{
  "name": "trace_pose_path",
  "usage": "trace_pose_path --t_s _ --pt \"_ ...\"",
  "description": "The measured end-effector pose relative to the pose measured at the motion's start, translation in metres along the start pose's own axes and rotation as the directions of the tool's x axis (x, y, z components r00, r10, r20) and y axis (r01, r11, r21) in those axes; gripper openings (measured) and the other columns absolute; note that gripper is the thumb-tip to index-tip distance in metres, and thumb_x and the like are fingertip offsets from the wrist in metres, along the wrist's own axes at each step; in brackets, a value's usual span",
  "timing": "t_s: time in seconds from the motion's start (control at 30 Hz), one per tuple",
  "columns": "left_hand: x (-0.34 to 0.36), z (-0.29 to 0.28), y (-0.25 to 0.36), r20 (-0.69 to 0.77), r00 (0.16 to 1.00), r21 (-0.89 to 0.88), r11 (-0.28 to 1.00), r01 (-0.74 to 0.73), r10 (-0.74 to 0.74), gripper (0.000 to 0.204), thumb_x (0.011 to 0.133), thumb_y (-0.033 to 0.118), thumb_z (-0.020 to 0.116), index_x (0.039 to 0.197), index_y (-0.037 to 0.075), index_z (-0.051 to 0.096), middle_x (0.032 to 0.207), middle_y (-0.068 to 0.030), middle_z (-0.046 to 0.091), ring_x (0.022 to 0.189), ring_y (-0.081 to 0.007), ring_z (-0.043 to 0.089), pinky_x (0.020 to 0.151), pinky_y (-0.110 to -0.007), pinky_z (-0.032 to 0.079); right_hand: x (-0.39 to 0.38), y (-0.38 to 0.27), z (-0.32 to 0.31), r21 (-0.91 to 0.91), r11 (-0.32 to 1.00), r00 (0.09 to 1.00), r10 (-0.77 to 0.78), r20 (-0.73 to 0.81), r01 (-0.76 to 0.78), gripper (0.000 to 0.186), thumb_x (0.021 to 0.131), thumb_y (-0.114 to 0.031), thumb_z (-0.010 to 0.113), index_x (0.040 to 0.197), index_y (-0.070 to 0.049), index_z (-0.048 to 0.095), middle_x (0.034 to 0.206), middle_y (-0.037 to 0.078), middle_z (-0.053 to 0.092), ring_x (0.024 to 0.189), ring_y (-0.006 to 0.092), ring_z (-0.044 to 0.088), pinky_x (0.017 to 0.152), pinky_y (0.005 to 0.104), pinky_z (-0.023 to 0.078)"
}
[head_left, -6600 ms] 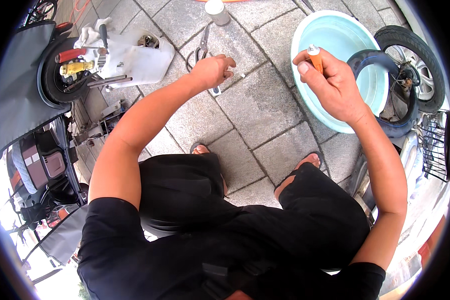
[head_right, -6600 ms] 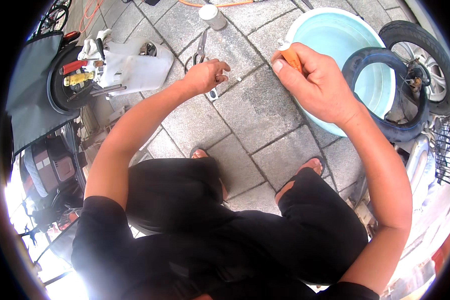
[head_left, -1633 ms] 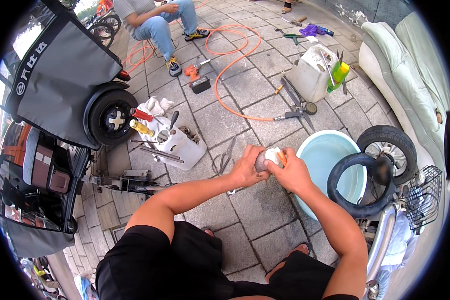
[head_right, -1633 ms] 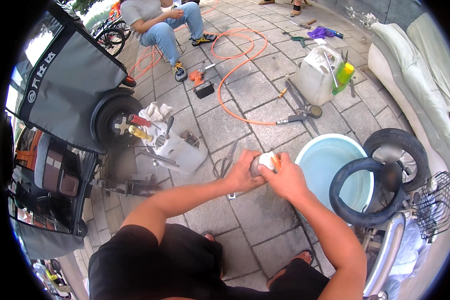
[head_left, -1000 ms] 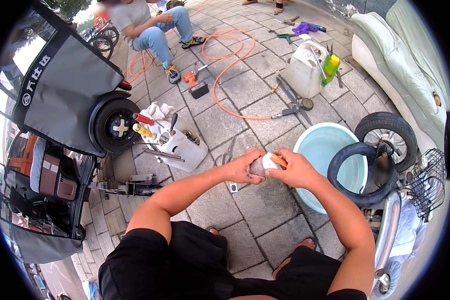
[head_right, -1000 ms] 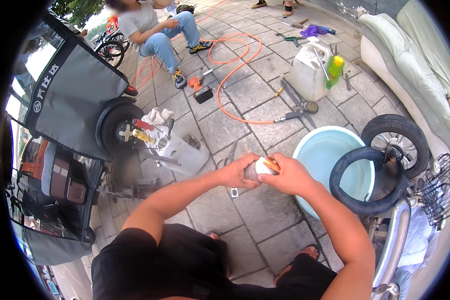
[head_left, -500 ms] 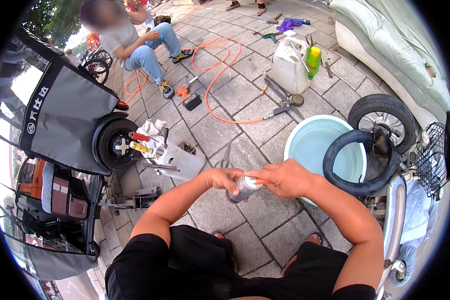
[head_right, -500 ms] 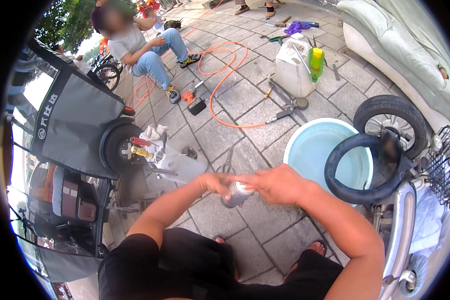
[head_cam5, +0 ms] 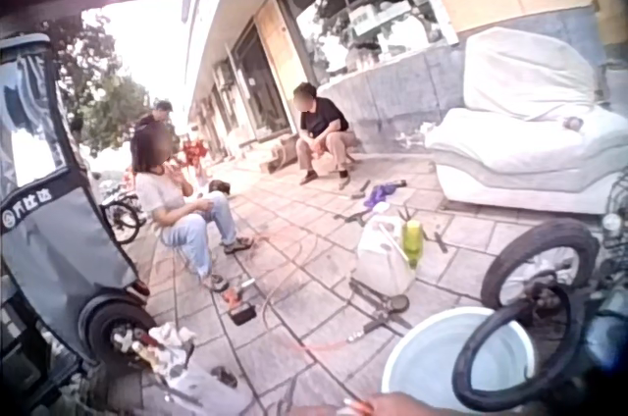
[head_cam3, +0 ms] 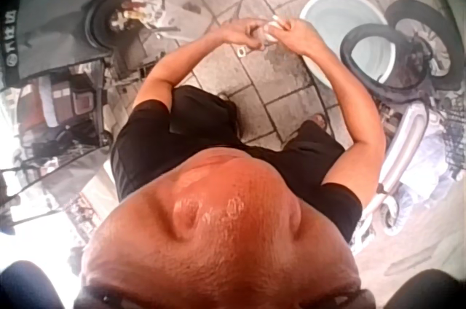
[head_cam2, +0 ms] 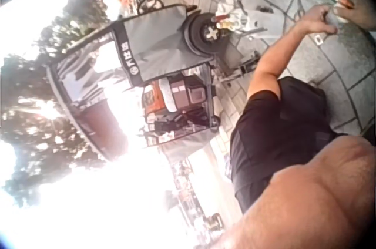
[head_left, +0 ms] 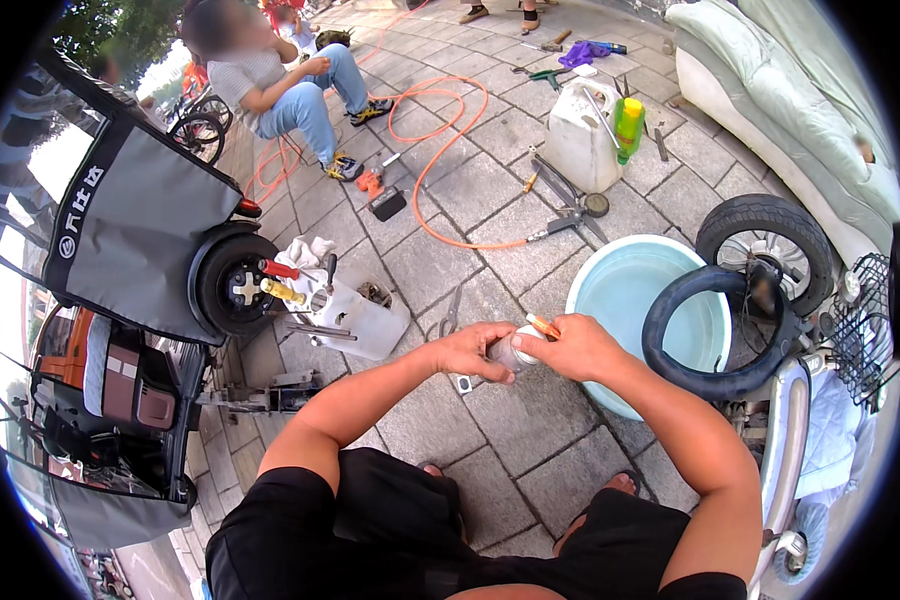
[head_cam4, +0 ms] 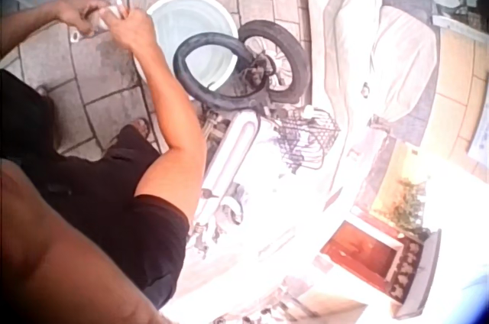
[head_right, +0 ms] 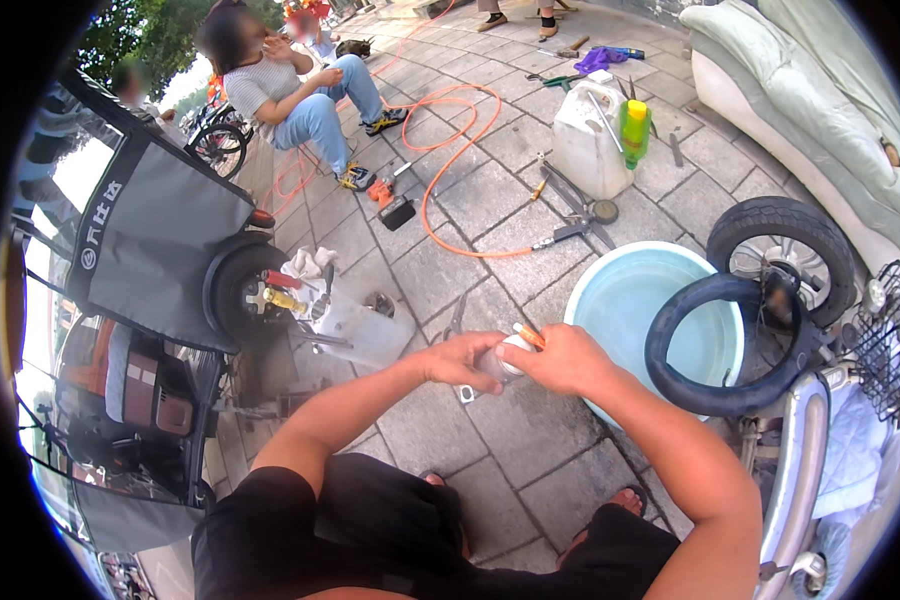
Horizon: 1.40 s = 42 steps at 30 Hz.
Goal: The person cuts a patch, applies glue to a scooter tire, and places the patch over the puncture. They then press the patch firmly to secure it.
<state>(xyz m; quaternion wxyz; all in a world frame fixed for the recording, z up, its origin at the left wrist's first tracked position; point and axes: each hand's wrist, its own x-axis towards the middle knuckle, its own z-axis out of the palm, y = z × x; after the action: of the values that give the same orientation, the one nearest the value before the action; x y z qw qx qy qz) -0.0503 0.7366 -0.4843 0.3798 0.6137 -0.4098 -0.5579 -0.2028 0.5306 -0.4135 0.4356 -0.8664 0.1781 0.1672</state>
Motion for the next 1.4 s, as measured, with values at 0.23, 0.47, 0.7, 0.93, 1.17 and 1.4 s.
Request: trace_pose_path --t_s 0.23,0.47,0.7,0.93,1.17,1.4 --pt "-0.002 -0.008 -0.005 0.181 0.982 -0.190 0.978 0.083 -0.048 0.071 0.079 0.005 0.083 0.144 0.001 0.054 0.130 -0.0058 0.064 0.119 -0.0170 0.061 0.104 -0.034 0.050 -0.010 -0.001 -0.015 -0.039 0.965 0.965 -0.259 0.040 0.260 0.064 0.083 -0.053 0.078 0.111 0.004 0.071 0.101 0.022 0.074 0.093 0.0312 0.073 0.084 0.0407 0.056" --pt "-0.013 -0.012 -0.017 0.142 0.990 -0.354 0.935 0.029 0.023 0.077 0.077 0.008 0.086 0.146 0.003 0.052 0.134 -0.0050 0.062 0.126 -0.0176 0.056 0.110 -0.036 0.045 -0.027 -0.017 -0.041 -0.399 0.845 0.931 -0.359 0.068 0.355 0.052 0.080 -0.041 0.076 0.113 -0.001 0.072 0.106 0.020 0.074 0.097 0.0362 0.073 0.087 0.0435 0.057" --pt "-0.011 0.001 0.000 -0.059 0.997 0.119 0.991 -0.052 0.060 0.076 0.077 0.012 0.089 0.144 0.006 0.055 0.136 -0.0082 0.060 0.127 -0.0214 0.057 0.109 -0.038 0.047 -0.025 -0.045 -0.012 -0.758 0.572 0.945 -0.261 0.195 0.314 0.041 0.080 -0.035 0.078 0.110 -0.007 0.075 0.107 0.015 0.074 0.096 0.0283 0.074 0.083 0.0407 0.059" --pt "-0.007 0.011 -0.017 -0.131 0.978 0.171 0.976 -0.138 0.161 0.073 0.076 0.013 0.090 0.141 0.006 0.057 0.136 -0.0091 0.060 0.129 -0.0213 0.057 0.112 -0.037 0.043 -0.008 -0.079 0.023 -0.935 0.173 0.948 -0.136 0.289 0.310 0.043 0.081 -0.033 0.081 0.118 -0.011 0.075 0.114 0.008 0.072 0.105 0.0173 0.071 0.077 0.0334 0.055" --pt "-0.013 0.014 -0.037 -0.136 0.974 -0.132 0.971 -0.199 0.181 0.073 0.080 0.000 0.085 0.146 0.006 0.053 0.140 -0.0044 0.060 0.134 -0.0180 0.053 0.117 -0.038 0.040 -0.012 -0.096 0.024 -0.949 0.215 0.972 -0.093 0.215 0.231 0.041 0.084 -0.030 0.078 0.121 -0.011 0.074 0.114 0.008 0.070 0.109 0.0170 0.070 0.079 0.0339 0.055" --pt "-0.017 0.012 -0.042 -0.184 0.953 -0.244 0.928 -0.281 0.240 0.083 0.081 0.000 0.086 0.153 0.008 0.047 0.143 -0.0028 0.058 0.134 -0.0160 0.053 0.116 -0.037 0.043 -0.017 -0.068 -0.030 -0.647 0.708 0.955 -0.273 0.117 0.282 0.053 0.082 -0.030 0.076 0.123 0.003 0.068 0.111 0.021 0.069 0.106 0.0344 0.071 0.089 0.0443 0.057"
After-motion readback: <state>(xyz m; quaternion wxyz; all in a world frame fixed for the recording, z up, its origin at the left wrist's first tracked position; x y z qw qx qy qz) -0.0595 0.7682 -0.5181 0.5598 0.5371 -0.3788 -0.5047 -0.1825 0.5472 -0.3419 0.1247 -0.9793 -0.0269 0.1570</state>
